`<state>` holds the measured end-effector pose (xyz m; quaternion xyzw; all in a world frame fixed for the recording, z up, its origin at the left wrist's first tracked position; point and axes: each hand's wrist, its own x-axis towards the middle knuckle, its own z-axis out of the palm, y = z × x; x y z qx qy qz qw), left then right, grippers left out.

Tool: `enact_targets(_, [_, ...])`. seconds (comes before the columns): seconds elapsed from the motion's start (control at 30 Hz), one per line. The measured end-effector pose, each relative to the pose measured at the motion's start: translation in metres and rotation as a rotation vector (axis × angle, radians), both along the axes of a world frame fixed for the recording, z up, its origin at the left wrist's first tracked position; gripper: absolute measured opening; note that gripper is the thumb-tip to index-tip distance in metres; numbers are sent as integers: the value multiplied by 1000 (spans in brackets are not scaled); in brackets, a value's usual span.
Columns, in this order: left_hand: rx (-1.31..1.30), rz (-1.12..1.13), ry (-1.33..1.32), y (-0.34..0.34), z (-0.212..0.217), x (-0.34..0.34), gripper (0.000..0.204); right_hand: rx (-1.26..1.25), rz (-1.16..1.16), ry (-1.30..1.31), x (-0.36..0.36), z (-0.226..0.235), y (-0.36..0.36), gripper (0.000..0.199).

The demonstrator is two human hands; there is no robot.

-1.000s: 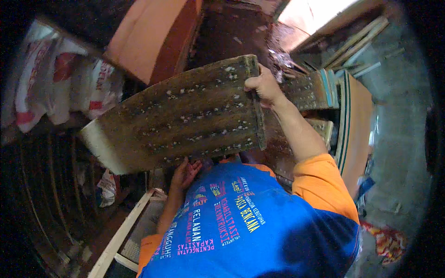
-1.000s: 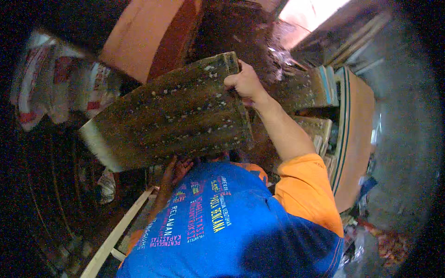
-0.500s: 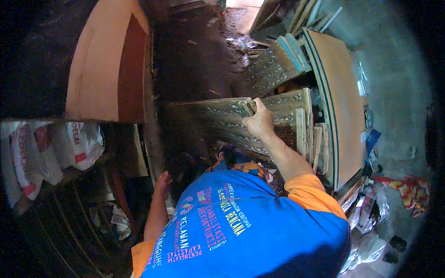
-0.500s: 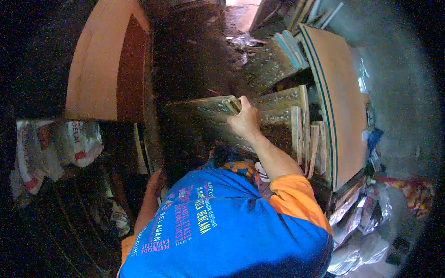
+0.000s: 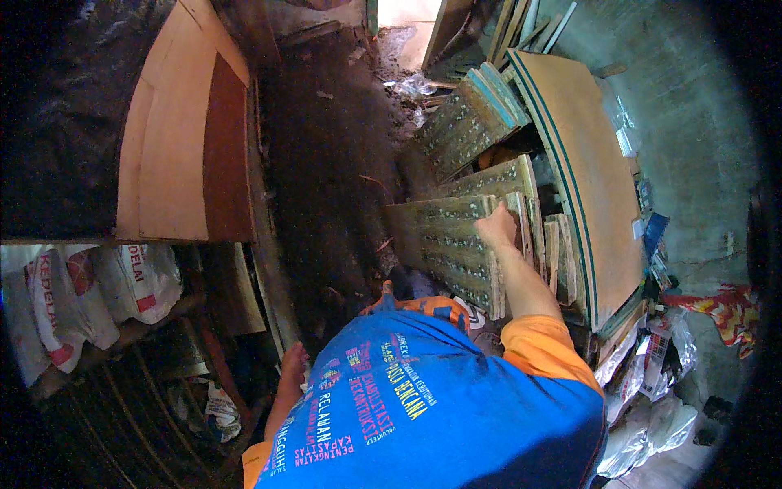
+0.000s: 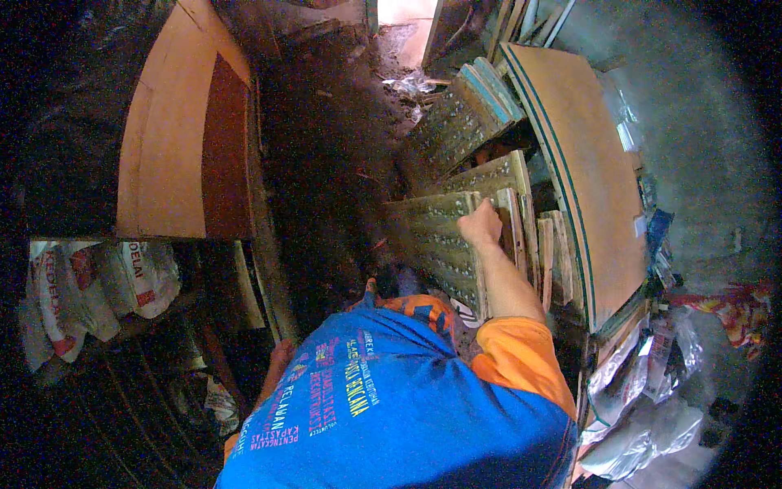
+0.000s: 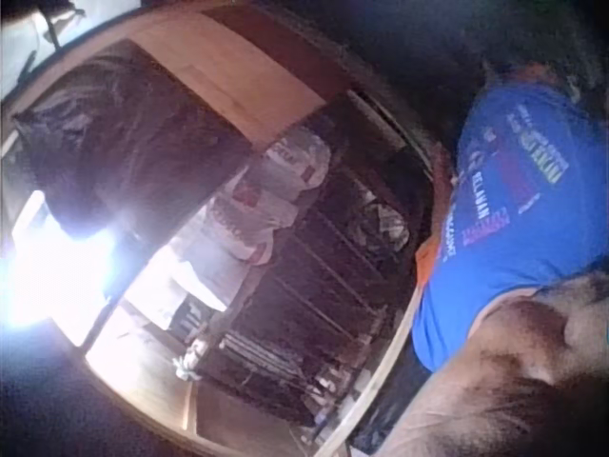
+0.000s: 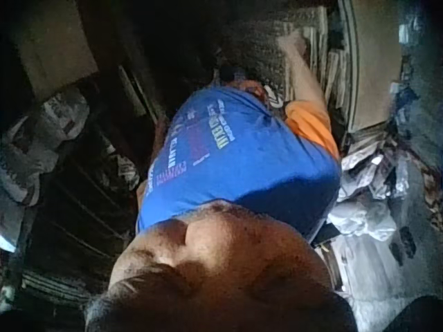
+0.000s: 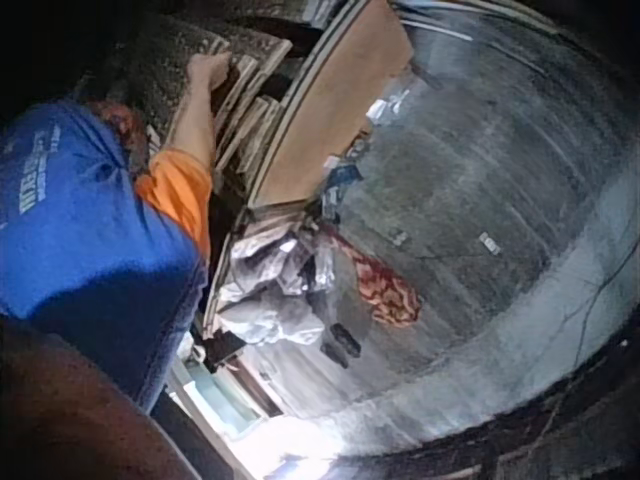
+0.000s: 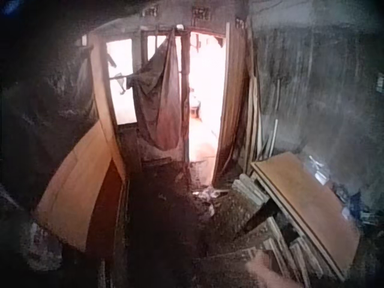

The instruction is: The person repeatedly picks up wooden frames from a cluttered storage area and carries them to an outdoor water tank, placing them on the edge. The person handles the frames one at a time, moving between the storage area and the tank multiple times.

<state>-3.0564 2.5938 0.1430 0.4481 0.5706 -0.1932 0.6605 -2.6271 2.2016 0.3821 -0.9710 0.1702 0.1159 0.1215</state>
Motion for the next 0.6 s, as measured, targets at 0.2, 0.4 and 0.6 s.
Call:
enact_targets(0.2, [36,72,-128,4,-4,22,42,-43,-9,-16,24,3,-41,59])
enact_targets(0.4, [79,-73,33,-2,-10,28,55,-334,129,-138,26,-45,-59,55])
enact_targets(0.6, [133,156,-135,-29,-21,20,47,-424,84,-113,11,-41,-68,60])
